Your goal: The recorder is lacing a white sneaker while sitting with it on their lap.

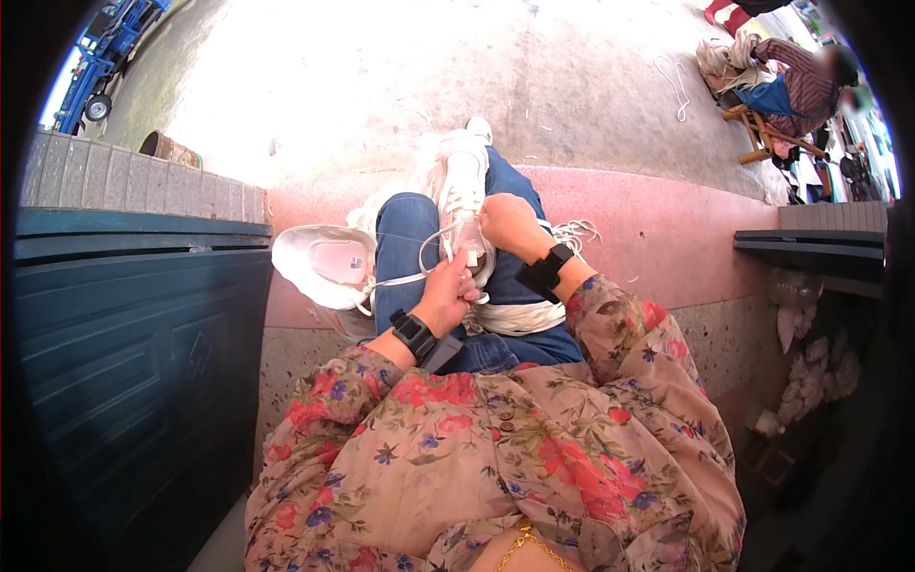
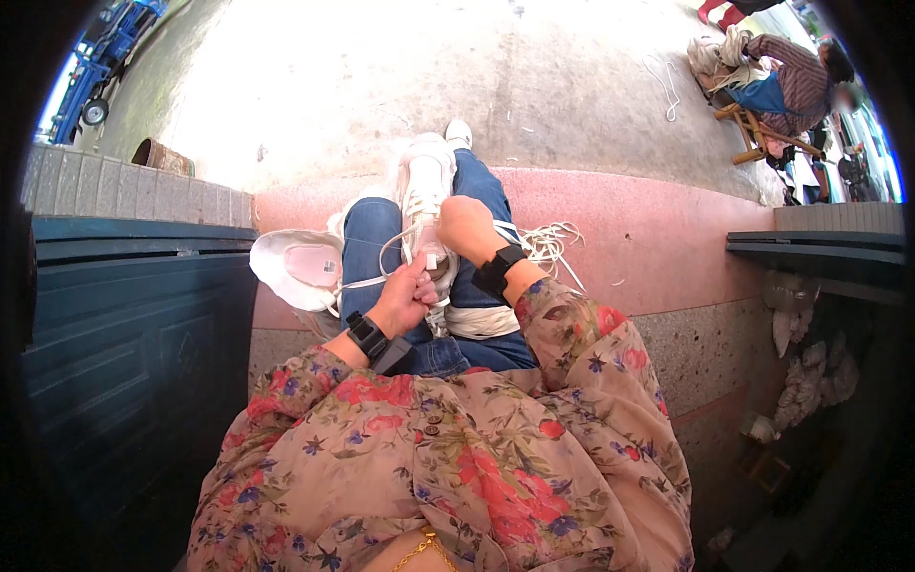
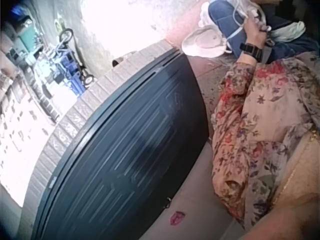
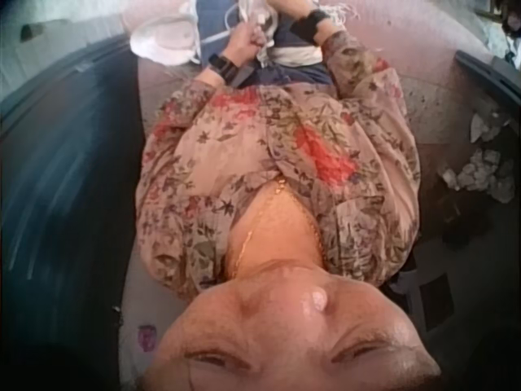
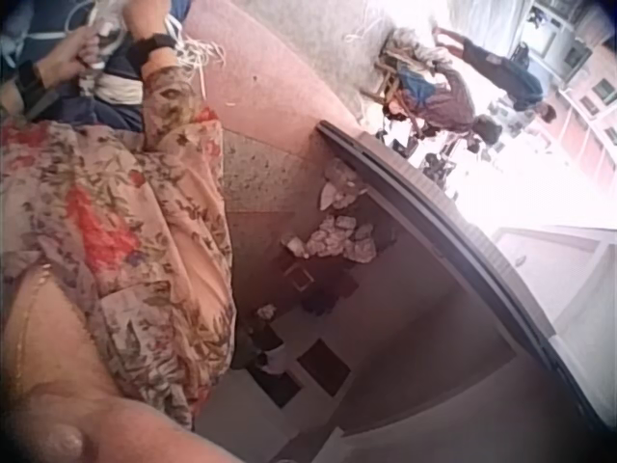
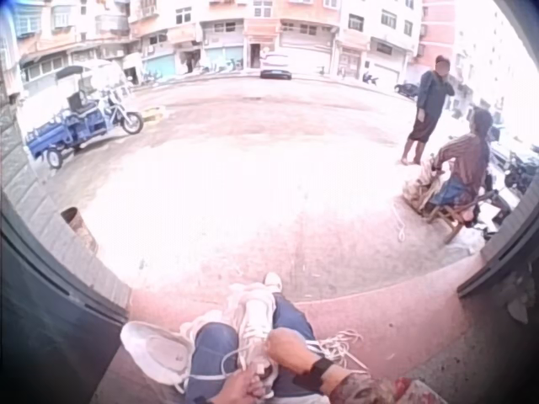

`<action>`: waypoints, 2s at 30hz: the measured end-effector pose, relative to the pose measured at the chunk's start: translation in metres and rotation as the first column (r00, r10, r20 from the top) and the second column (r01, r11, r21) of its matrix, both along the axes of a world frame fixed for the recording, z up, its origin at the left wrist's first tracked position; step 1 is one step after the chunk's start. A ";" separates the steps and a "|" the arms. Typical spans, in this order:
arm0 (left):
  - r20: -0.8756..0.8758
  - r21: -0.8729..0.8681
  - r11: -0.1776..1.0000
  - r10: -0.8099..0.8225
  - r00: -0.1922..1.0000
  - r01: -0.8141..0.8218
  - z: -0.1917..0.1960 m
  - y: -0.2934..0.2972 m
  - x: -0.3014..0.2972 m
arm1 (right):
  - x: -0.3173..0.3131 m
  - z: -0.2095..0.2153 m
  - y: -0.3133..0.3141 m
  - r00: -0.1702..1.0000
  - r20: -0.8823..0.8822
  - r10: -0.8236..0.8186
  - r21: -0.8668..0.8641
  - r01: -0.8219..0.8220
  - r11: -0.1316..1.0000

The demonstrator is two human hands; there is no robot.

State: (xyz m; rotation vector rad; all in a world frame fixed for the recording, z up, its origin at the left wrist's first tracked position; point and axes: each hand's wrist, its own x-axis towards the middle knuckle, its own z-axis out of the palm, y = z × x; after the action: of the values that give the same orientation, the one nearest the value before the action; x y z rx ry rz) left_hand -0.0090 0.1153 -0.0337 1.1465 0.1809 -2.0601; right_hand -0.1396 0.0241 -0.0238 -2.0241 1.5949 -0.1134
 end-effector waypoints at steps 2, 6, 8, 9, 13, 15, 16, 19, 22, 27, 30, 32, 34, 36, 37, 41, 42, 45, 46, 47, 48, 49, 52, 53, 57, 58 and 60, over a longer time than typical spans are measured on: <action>0.028 0.016 1.000 0.003 1.000 -0.004 0.001 -0.001 0.000 | 0.005 0.000 0.000 1.000 0.009 0.019 -0.023 -0.019 1.000; 0.019 0.023 1.000 0.019 1.000 -0.019 0.002 0.002 0.002 | -0.005 -0.010 -0.008 0.945 0.320 -0.068 0.261 -0.019 0.965; 0.000 0.008 0.994 -0.107 0.994 0.107 0.004 0.006 0.008 | -0.010 -0.022 -0.006 0.800 0.493 -0.341 0.533 0.031 0.846; 0.000 0.007 0.994 -0.106 0.994 0.106 0.016 0.002 0.011 | -0.012 -0.022 -0.005 0.582 0.532 -0.615 0.760 -0.008 0.650; 0.601 -0.268 0.778 -0.326 0.730 0.569 0.049 -0.030 0.037 | -0.014 -0.028 0.001 0.544 0.565 -0.621 0.745 -0.012 0.667; 0.935 -0.236 0.629 -0.061 0.350 0.741 0.055 -0.058 0.046 | -0.011 -0.027 0.004 0.529 0.568 -0.630 0.745 -0.005 0.667; 0.969 -0.221 0.546 0.027 0.246 0.808 0.040 -0.067 0.046 | -0.010 -0.027 0.004 0.512 0.570 -0.642 0.745 0.007 0.667; 0.997 -0.070 0.404 0.070 0.045 0.912 0.018 -0.083 0.039 | -0.009 -0.026 0.005 0.495 0.582 -0.645 0.747 -0.013 0.665; 0.998 0.069 0.309 -0.011 -0.069 0.949 0.018 -0.092 0.034 | -0.012 -0.033 0.006 0.439 0.599 -0.669 0.751 -0.020 0.660; 0.993 -0.020 0.363 -0.104 0.061 0.932 0.010 -0.092 0.034 | -0.009 -0.031 0.009 0.428 0.619 -0.658 0.717 0.033 0.696; 0.950 -0.153 0.442 -0.181 0.255 0.884 0.004 -0.091 0.038 | -0.002 -0.026 0.012 0.488 0.597 -0.637 0.657 0.158 0.737; 0.932 -0.113 0.470 -0.257 0.258 0.875 0.003 -0.091 0.040 | 0.000 -0.021 0.012 0.461 0.628 -0.626 0.610 0.207 0.765; 0.930 -0.104 0.460 -0.268 0.250 0.882 0.005 -0.092 0.039 | -0.001 -0.017 0.011 0.515 0.626 -0.586 0.576 0.202 0.792; 0.931 -0.099 0.446 -0.275 0.241 0.890 0.009 -0.094 0.035 | -0.003 -0.019 0.008 0.564 0.622 -0.542 0.536 0.198 0.821; 0.957 -0.077 0.433 -0.220 0.188 0.898 0.011 -0.093 0.031 | -0.005 -0.025 0.008 0.569 0.650 -0.504 0.515 0.158 0.843; 0.986 0.033 0.372 -0.164 0.031 0.928 0.010 -0.097 0.038 | -0.008 -0.016 0.007 0.780 0.599 -0.183 0.215 0.063 0.975; 0.996 0.078 0.296 -0.060 -0.063 0.952 0.017 -0.103 0.046 | -0.011 -0.007 0.007 0.778 0.601 -0.184 0.214 0.065 0.975; 0.851 -0.188 0.542 -0.326 0.411 0.819 0.080 -0.114 0.064 | -0.020 0.006 0.004 0.896 0.436 -0.088 0.123 0.038 0.992; 0.853 -0.180 0.543 -0.329 0.405 0.820 0.093 -0.113 0.064 | -0.015 0.004 0.001 0.870 0.490 -0.058 0.145 -0.015 0.989; 0.808 -0.222 0.535 -0.367 0.460 0.815 0.102 -0.115 0.062 | -0.009 0.005 -0.003 0.840 0.541 -0.029 0.161 -0.069 0.985; 0.758 -0.264 0.528 -0.404 0.512 0.807 0.107 -0.116 0.062 | 0.000 0.008 -0.005 0.846 0.533 0.017 0.132 -0.103 0.986; 0.760 -0.260 0.528 -0.405 0.509 0.809 0.110 -0.115 0.063 | 0.005 0.007 -0.007 0.844 0.536 0.016 0.133 -0.103 0.986; 0.761 -0.249 0.589 -0.372 0.532 0.768 0.107 -0.115 0.080 | 0.007 0.012 -0.010 0.740 0.659 -0.135 0.149 0.047 0.988; 0.742 -0.278 0.626 -0.342 0.576 0.729 0.102 -0.122 0.103 | 0.000 0.023 -0.010 0.714 0.666 -0.214 0.228 0.078 0.971; 0.852 -0.411 0.730 0.094 0.516 0.547 0.131 -0.149 0.173 | -0.028 0.042 -0.002 0.651 0.705 -0.281 0.292 0.095 0.952; 0.877 -0.402 0.739 0.141 0.459 0.541 0.143 -0.156 0.184 | -0.030 0.047 -0.001 0.649 0.717 -0.256 0.278 0.072 0.958; 0.901 -0.391 0.753 0.196 0.387 0.530 0.152 -0.160 0.196 | -0.030 0.064 -0.001 0.672 0.698 -0.247 0.269 0.074 0.960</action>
State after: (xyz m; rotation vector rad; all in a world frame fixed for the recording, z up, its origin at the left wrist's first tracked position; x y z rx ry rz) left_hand 0.1871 -0.0451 0.1179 1.6808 -1.1955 -1.1102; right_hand -0.1699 0.0234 0.0404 -1.3755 1.1781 -0.6952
